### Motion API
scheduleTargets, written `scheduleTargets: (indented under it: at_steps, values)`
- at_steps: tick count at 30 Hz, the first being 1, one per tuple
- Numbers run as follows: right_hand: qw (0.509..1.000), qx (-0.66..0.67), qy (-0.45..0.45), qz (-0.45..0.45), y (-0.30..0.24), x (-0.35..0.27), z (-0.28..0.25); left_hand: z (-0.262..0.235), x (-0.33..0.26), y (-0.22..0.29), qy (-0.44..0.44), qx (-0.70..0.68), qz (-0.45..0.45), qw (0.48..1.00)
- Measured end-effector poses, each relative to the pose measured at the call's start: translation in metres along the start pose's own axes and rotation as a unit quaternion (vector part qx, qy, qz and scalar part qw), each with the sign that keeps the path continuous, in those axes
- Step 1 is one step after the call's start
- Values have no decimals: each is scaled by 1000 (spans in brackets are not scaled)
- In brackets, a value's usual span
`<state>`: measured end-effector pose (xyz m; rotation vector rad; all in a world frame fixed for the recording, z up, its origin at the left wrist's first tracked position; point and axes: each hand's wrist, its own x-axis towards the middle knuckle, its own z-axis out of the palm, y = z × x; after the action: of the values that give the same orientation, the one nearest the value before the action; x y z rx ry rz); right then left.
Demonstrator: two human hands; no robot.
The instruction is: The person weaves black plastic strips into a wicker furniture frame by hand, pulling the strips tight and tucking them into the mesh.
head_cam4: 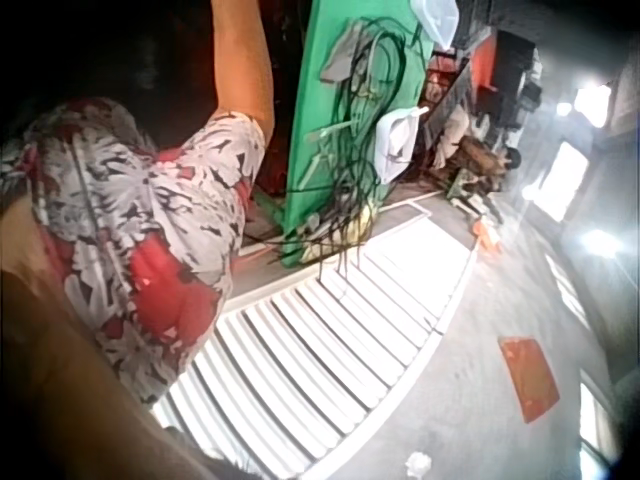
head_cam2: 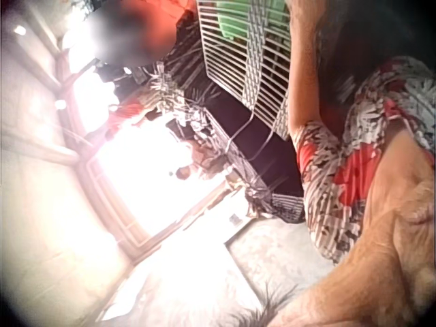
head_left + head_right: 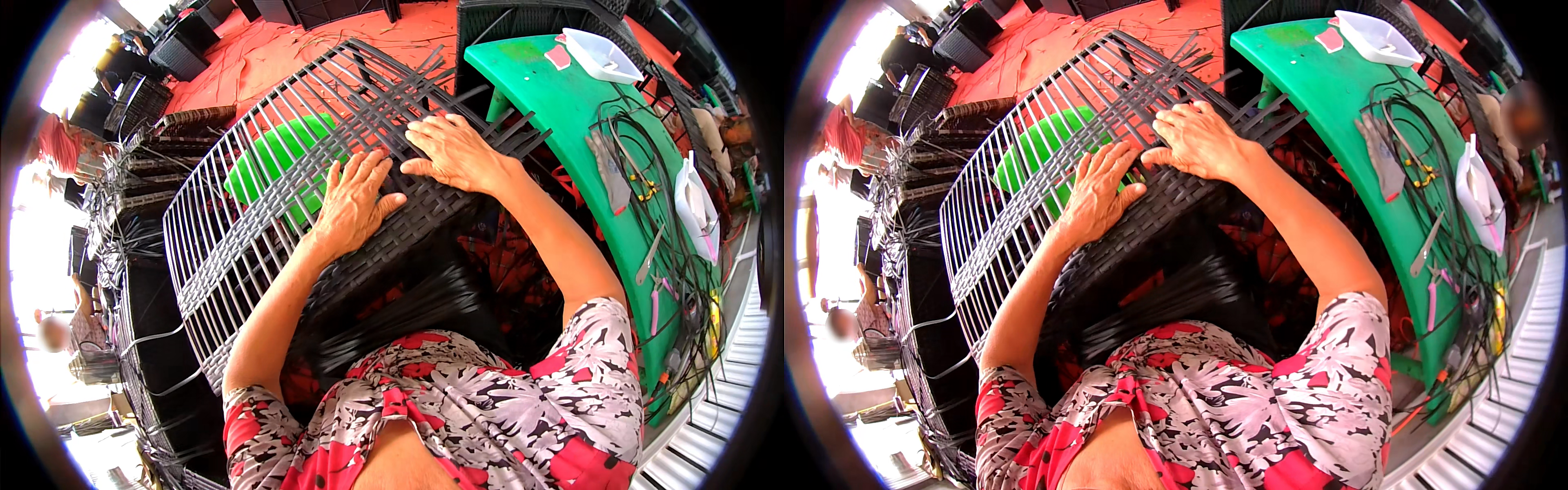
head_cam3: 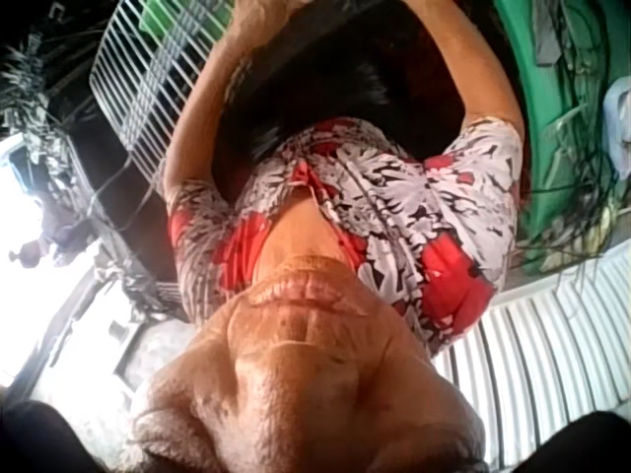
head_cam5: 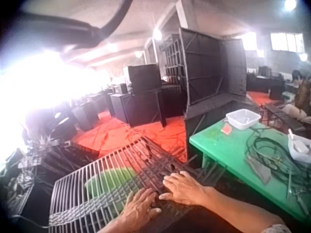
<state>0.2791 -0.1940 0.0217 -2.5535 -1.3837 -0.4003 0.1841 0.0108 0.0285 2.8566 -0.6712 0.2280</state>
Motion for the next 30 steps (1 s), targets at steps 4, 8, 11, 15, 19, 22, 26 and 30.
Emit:
scheduleTargets:
  at_steps: [4,8,11,15,19,22,26,30]
  values:
    - [997,23,-66,44,10,33,12,6,11,-15,19,-12,-17,1000]
    - [985,24,-155,76,0,47,10,21,6,-23,39,-4,-35,999]
    - [988,-17,-128,84,-6,39,18,23,7,-23,46,-2,-25,999]
    - [995,-72,10,64,-4,32,30,23,6,-24,49,2,-19,999]
    - [986,-112,125,11,22,43,21,16,1,-22,41,-10,-30,999]
    - [941,-9,181,286,71,52,22,9,-14,-22,27,-10,-31,999]
    - [860,210,75,459,141,65,43,-14,-47,-12,12,-26,-58,998]
    - [717,550,72,422,140,69,46,-30,-119,-33,168,-77,-179,966]
